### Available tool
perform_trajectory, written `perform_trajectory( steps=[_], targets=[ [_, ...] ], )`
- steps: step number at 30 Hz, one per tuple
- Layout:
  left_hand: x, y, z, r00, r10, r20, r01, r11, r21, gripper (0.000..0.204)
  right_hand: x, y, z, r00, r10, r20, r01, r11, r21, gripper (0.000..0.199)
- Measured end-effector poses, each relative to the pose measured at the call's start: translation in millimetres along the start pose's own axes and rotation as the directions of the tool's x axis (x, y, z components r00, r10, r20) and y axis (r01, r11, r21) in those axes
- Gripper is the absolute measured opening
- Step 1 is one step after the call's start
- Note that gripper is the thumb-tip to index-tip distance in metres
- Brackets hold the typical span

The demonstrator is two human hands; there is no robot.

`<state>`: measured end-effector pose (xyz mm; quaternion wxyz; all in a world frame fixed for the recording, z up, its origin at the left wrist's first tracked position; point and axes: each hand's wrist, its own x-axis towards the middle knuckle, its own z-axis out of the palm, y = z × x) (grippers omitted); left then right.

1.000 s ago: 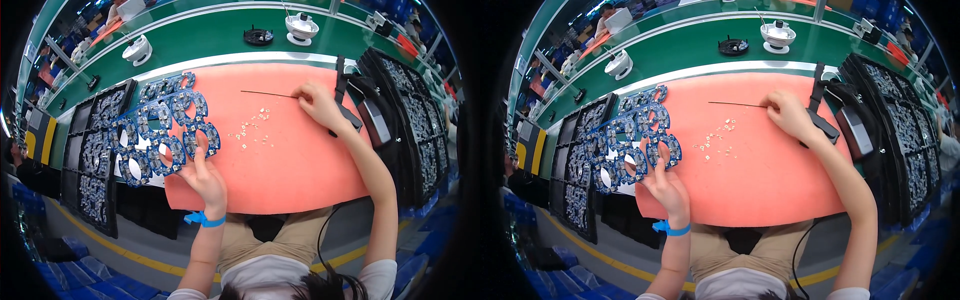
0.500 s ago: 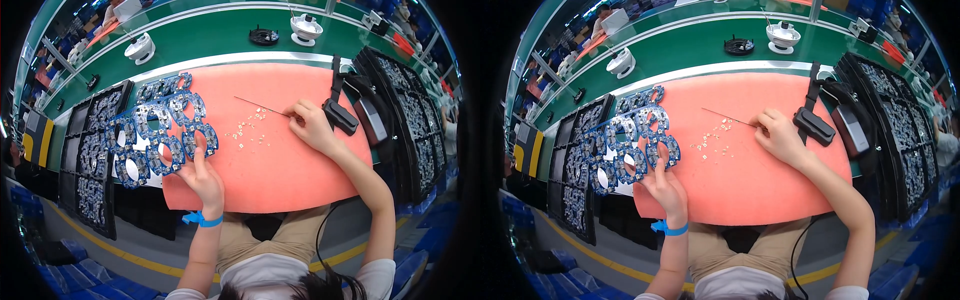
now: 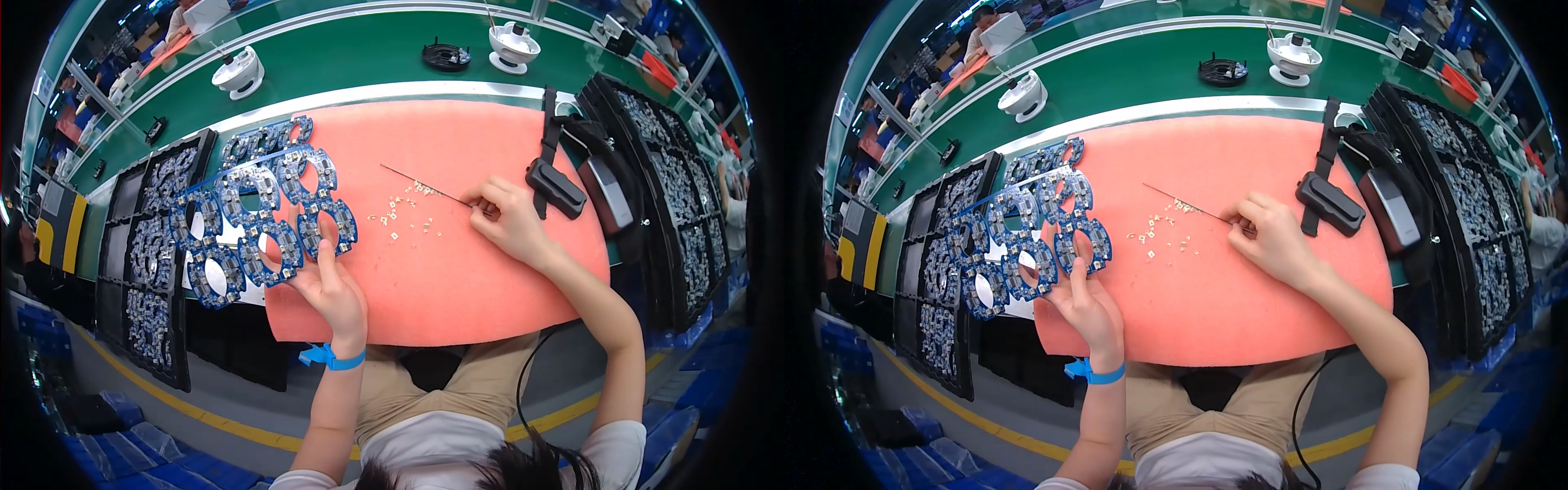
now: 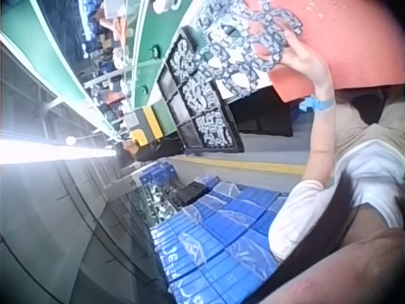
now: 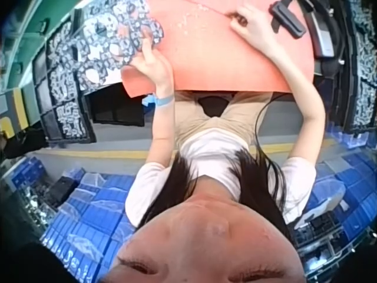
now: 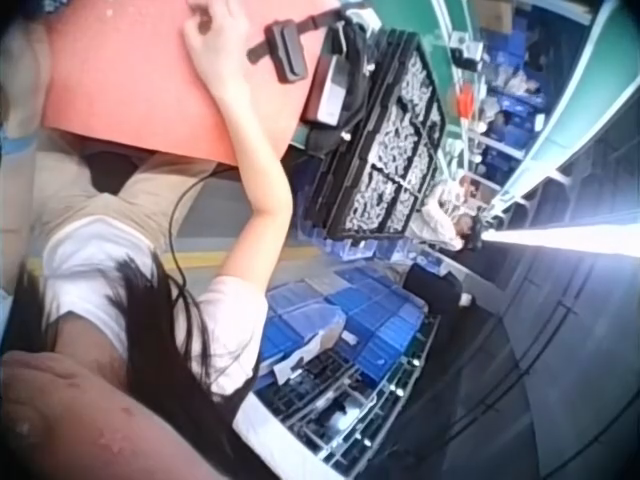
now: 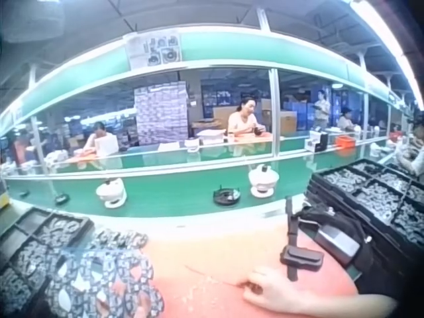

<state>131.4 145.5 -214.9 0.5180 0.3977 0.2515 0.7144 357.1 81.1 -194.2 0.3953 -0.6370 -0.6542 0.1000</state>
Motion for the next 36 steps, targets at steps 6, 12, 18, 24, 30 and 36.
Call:
perform_trajectory(
  steps=[6,12,18,24,30,36],
  targets=[
    [-1,1,4,1.000,0.007,0.009,-0.007,1.000,-0.001,0.070,-4,-4,0,0.999,0.040,0.016,-0.040,0.999,0.016,0.014],
    [-1,2,6,0.999,0.051,0.017,-0.052,0.998,0.022,0.069,-6,-5,3,1.000,0.021,-0.012,-0.021,1.000,0.014,0.014],
    [-2,2,5,0.999,0.034,0.008,-0.034,0.999,0.023,0.070,-16,-11,5,1.000,0.000,0.025,-0.001,0.999,0.039,0.015],
    [-2,2,5,1.000,0.009,0.011,-0.009,1.000,0.017,0.072,-20,-13,4,0.999,-0.012,0.032,0.011,0.999,0.049,0.017],
    [-2,4,4,1.000,0.026,0.005,-0.026,1.000,0.006,0.073,-21,-20,1,0.995,0.015,0.100,-0.024,0.995,0.093,0.016],
    [-3,4,5,0.999,0.036,0.014,-0.036,0.999,0.014,0.073,0,-7,7,0.999,-0.024,0.040,0.019,0.992,0.123,0.015]
  ],
)
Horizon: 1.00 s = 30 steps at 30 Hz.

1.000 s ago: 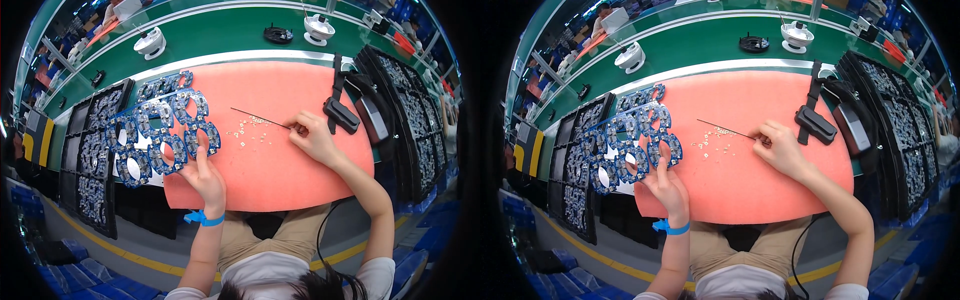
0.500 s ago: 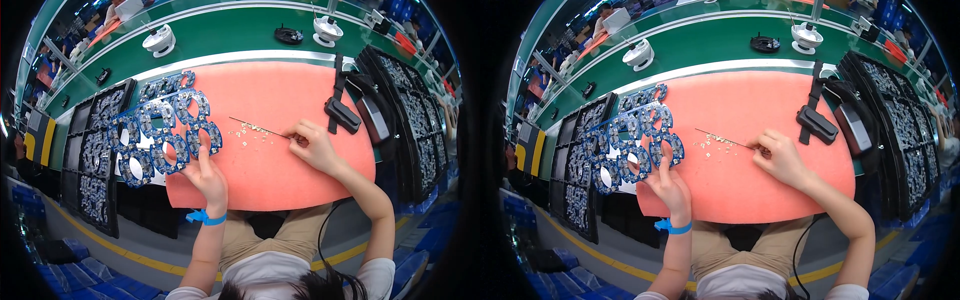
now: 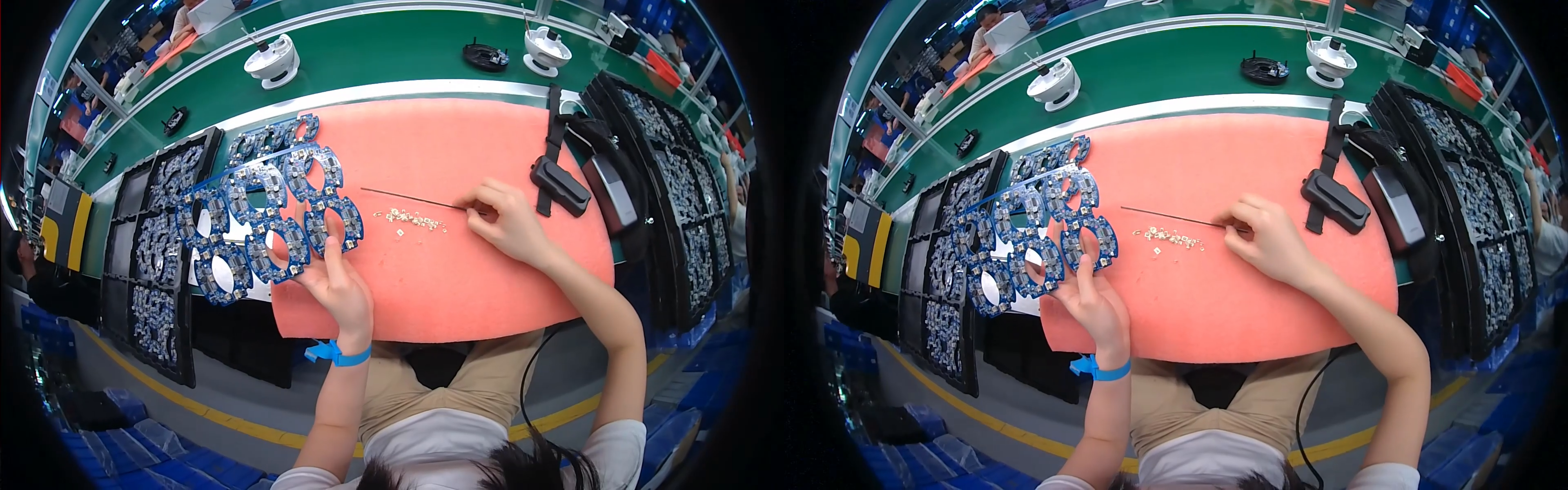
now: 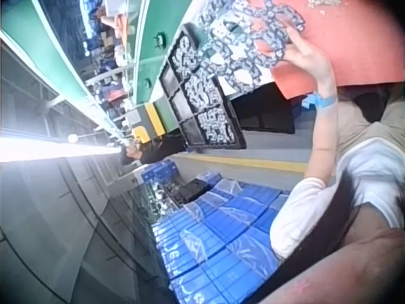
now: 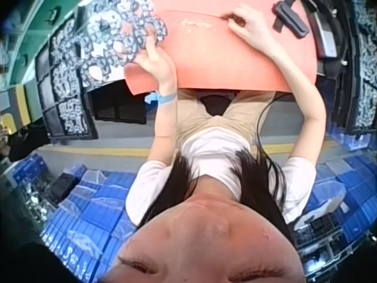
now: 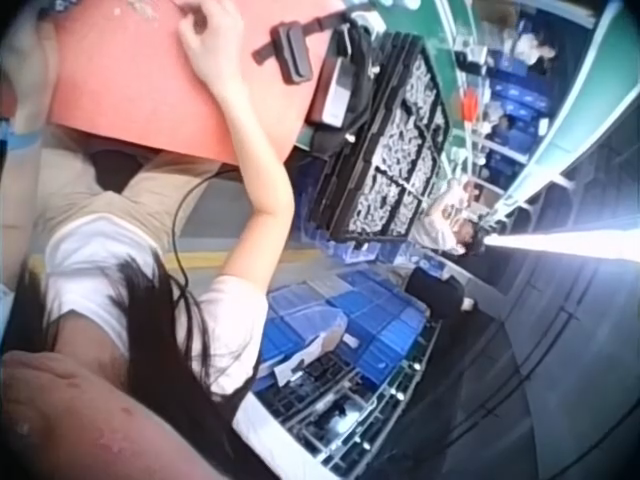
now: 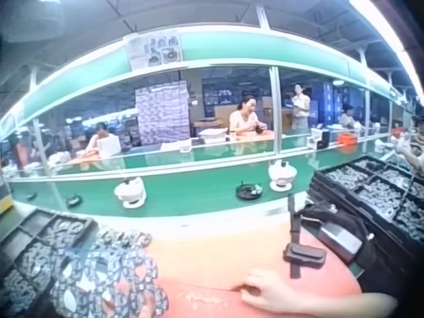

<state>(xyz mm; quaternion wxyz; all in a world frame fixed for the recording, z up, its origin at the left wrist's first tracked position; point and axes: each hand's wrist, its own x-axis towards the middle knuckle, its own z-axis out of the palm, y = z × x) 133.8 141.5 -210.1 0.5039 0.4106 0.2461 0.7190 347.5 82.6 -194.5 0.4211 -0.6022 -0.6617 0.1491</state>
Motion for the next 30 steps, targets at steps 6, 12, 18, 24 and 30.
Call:
perform_trajectory(
  steps=[6,12,18,24,30],
  targets=[
    [0,-5,-4,1.000,-0.026,-0.003,0.026,1.000,-0.009,0.073,2,-1,-2,0.989,-0.061,0.135,0.066,0.997,-0.033,0.017],
    [0,-2,-2,1.000,-0.011,-0.010,0.011,1.000,-0.010,0.073,3,-4,-3,0.989,-0.043,0.144,0.046,0.999,-0.022,0.015],
    [1,-3,3,0.998,0.049,-0.034,-0.050,0.999,-0.022,0.070,-2,-2,3,0.991,-0.047,0.125,0.052,0.998,-0.040,0.017],
    [3,4,6,0.999,-0.034,-0.027,0.033,0.999,-0.014,0.060,-12,-10,5,0.995,-0.032,0.090,0.035,0.999,-0.025,0.017],
    [12,-3,11,1.000,-0.021,-0.015,0.021,1.000,-0.007,0.063,-1,1,4,0.996,-0.027,0.086,0.026,1.000,0.015,0.017]
  ],
)
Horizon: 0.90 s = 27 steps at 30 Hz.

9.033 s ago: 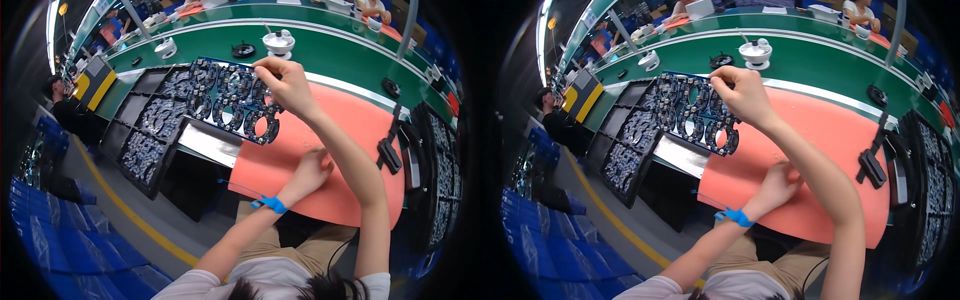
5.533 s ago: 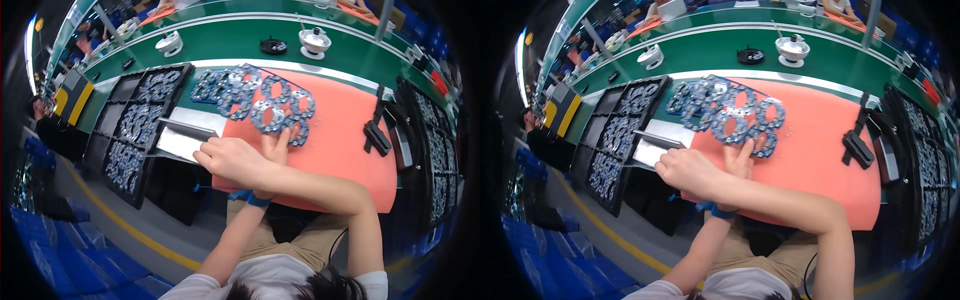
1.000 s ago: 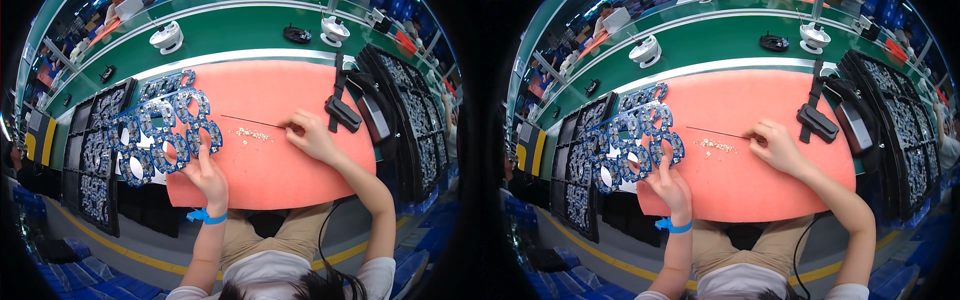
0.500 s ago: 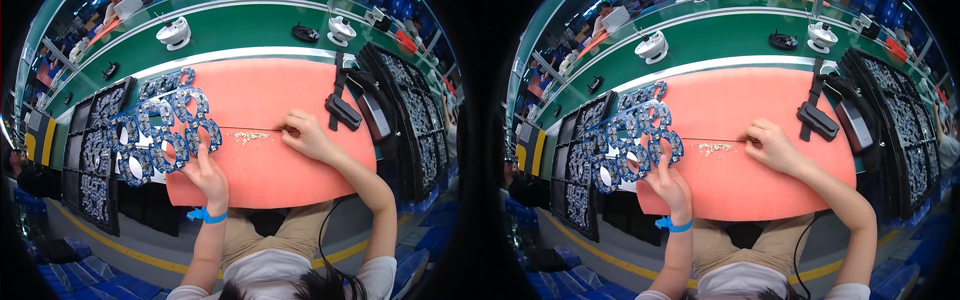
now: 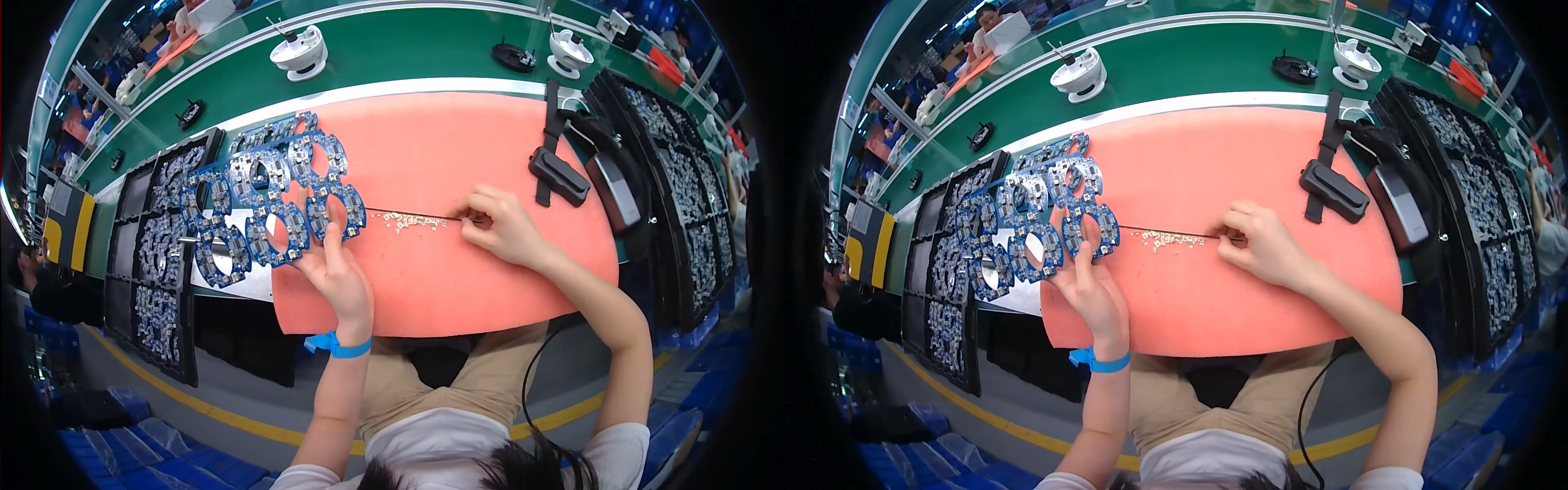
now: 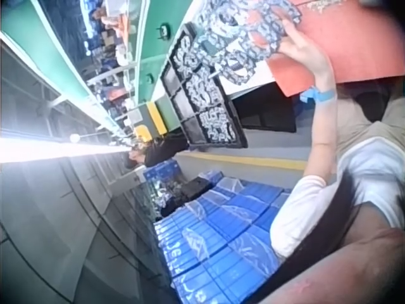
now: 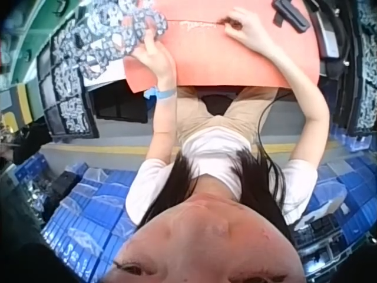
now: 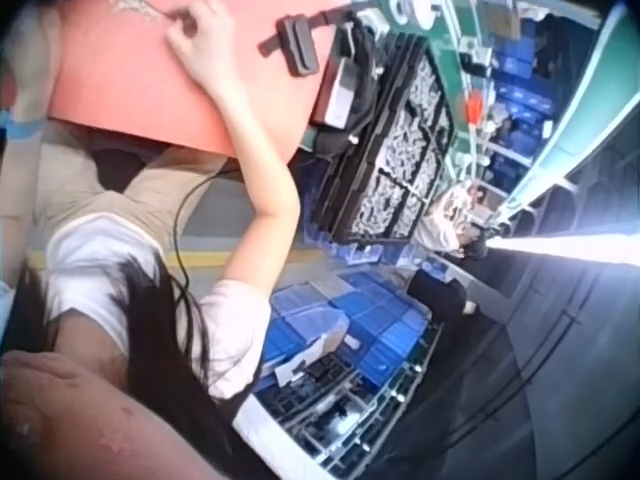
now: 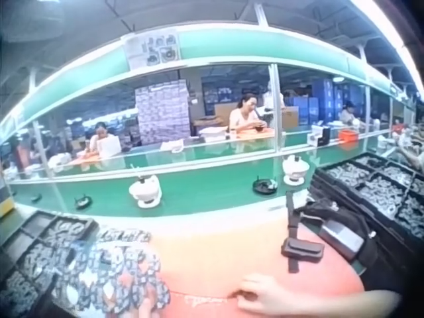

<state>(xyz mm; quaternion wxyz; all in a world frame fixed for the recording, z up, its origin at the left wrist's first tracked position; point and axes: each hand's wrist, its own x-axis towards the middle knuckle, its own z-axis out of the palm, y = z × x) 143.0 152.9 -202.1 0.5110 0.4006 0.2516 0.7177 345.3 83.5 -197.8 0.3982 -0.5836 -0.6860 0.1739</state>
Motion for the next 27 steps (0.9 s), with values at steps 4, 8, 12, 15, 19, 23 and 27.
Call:
perform_trajectory(
  steps=[4,8,12,15,19,23,27],
  targets=[
    [9,0,7,0.999,0.048,0.013,-0.048,0.999,0.023,0.069,9,2,-3,1.000,0.021,0.023,-0.020,1.000,-0.010,0.016],
    [17,0,9,0.998,0.042,0.053,-0.041,0.999,-0.017,0.065,15,8,-5,0.999,0.026,0.027,-0.026,1.000,0.008,0.016],
    [22,-2,12,0.998,0.019,0.053,-0.015,0.998,-0.057,0.063,20,13,-5,1.000,0.006,0.027,-0.006,1.000,0.021,0.016],
    [27,-5,15,0.997,0.048,0.058,-0.044,0.997,-0.063,0.063,25,21,-6,0.999,-0.013,0.033,0.011,0.999,0.036,0.016],
    [31,0,19,0.996,0.058,0.072,-0.054,0.997,-0.060,0.066,33,24,-7,0.999,-0.033,0.042,0.031,0.999,0.035,0.016],
    [37,1,20,0.995,0.071,0.071,-0.068,0.996,-0.049,0.069,37,31,-8,0.998,-0.059,0.033,0.057,0.998,0.038,0.016],
    [33,2,17,0.997,0.066,0.030,-0.066,0.998,-0.016,0.064,38,31,-7,0.997,-0.069,0.028,0.069,0.997,0.027,0.016]
  ],
)
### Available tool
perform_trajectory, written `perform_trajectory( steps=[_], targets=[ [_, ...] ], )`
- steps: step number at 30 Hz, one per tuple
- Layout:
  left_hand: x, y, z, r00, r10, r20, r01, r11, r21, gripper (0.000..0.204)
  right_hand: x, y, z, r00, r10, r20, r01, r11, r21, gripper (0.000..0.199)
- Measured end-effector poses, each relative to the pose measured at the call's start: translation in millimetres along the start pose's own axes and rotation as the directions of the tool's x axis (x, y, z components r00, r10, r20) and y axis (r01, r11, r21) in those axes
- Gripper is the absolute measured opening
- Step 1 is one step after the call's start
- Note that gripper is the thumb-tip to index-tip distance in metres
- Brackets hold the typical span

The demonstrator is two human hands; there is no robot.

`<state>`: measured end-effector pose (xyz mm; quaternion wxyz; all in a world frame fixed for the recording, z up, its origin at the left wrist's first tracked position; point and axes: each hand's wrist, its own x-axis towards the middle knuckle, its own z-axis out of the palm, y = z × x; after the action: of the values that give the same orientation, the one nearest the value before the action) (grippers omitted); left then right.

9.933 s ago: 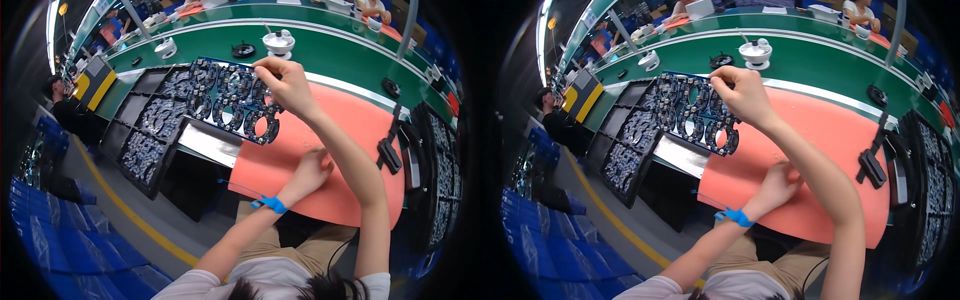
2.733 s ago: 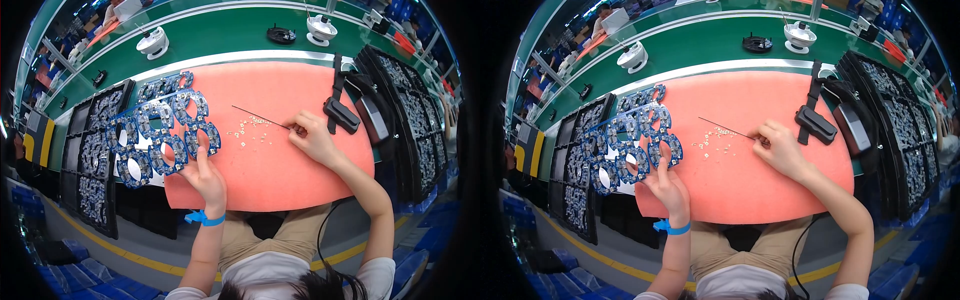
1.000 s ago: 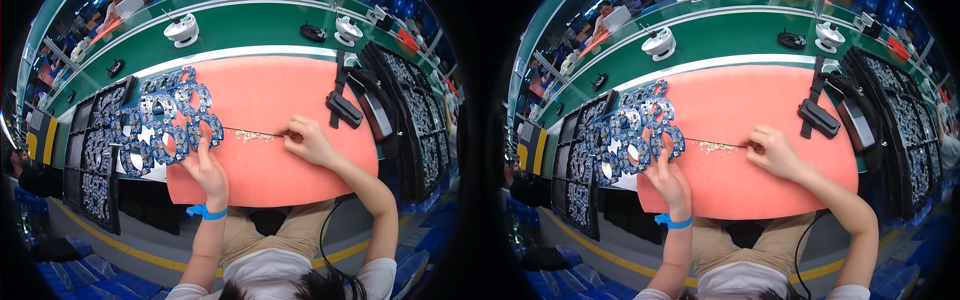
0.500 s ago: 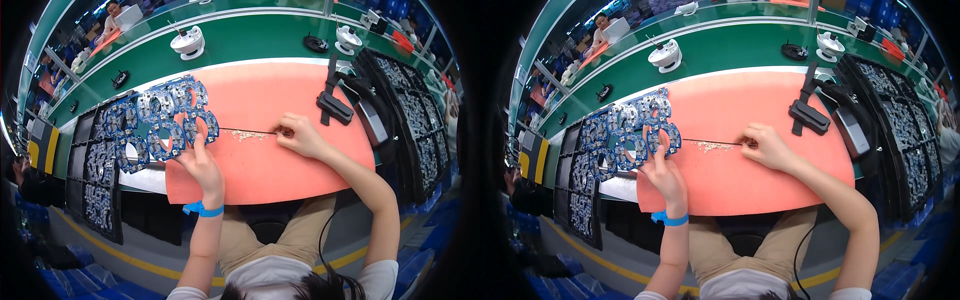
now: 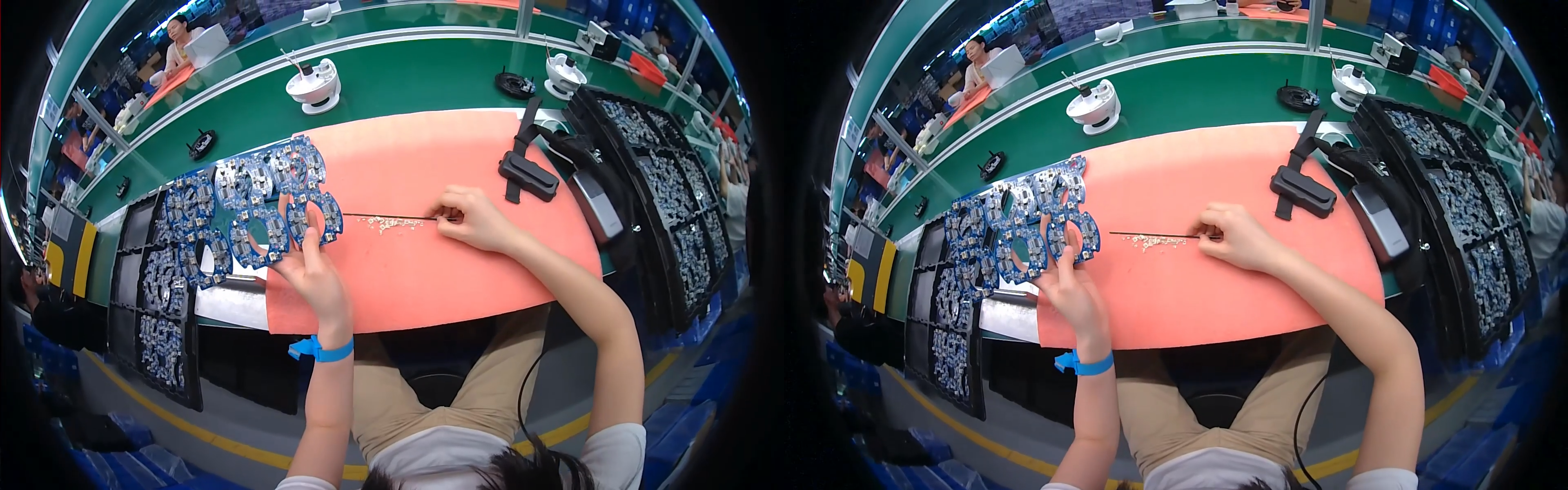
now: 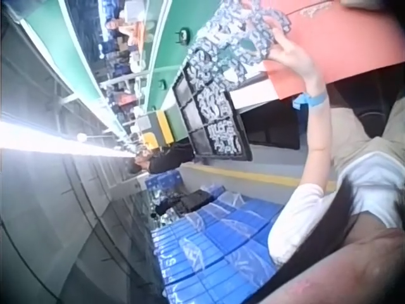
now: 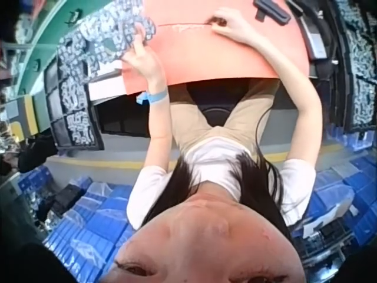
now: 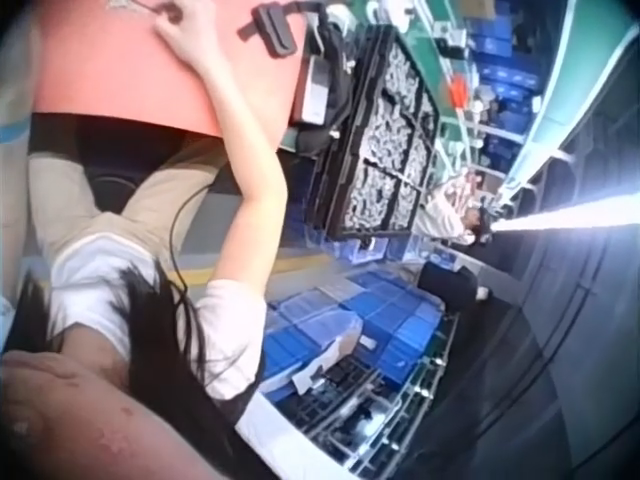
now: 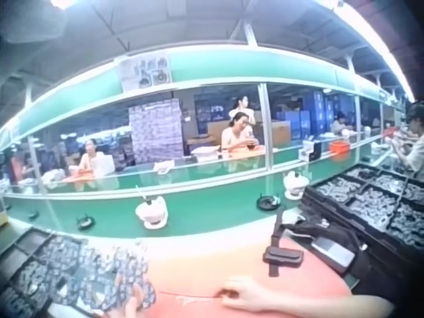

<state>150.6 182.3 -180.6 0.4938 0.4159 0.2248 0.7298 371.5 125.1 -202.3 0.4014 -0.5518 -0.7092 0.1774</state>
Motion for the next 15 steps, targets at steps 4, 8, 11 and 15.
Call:
perform_trajectory(
  steps=[4,8,11,15],
  targets=[
    [-8,-9,-10,1.000,0.010,-0.024,-0.009,0.999,0.054,0.061,-1,-1,-1,1.000,-0.001,-0.004,0.001,1.000,0.008,0.016],
    [-7,-8,-21,0.997,-0.023,-0.076,0.029,0.997,0.069,0.060,-3,-3,-1,1.000,0.004,0.011,-0.004,1.000,0.013,0.017],
    [-11,-3,-17,0.993,-0.018,-0.113,0.024,0.998,0.051,0.065,-5,-4,-2,1.000,0.002,0.031,-0.003,0.998,0.055,0.018],
    [-11,-3,-23,0.995,-0.068,-0.077,0.072,0.996,0.048,0.065,-6,-6,-5,0.996,0.040,0.076,-0.049,0.992,0.115,0.017]
  ],
)
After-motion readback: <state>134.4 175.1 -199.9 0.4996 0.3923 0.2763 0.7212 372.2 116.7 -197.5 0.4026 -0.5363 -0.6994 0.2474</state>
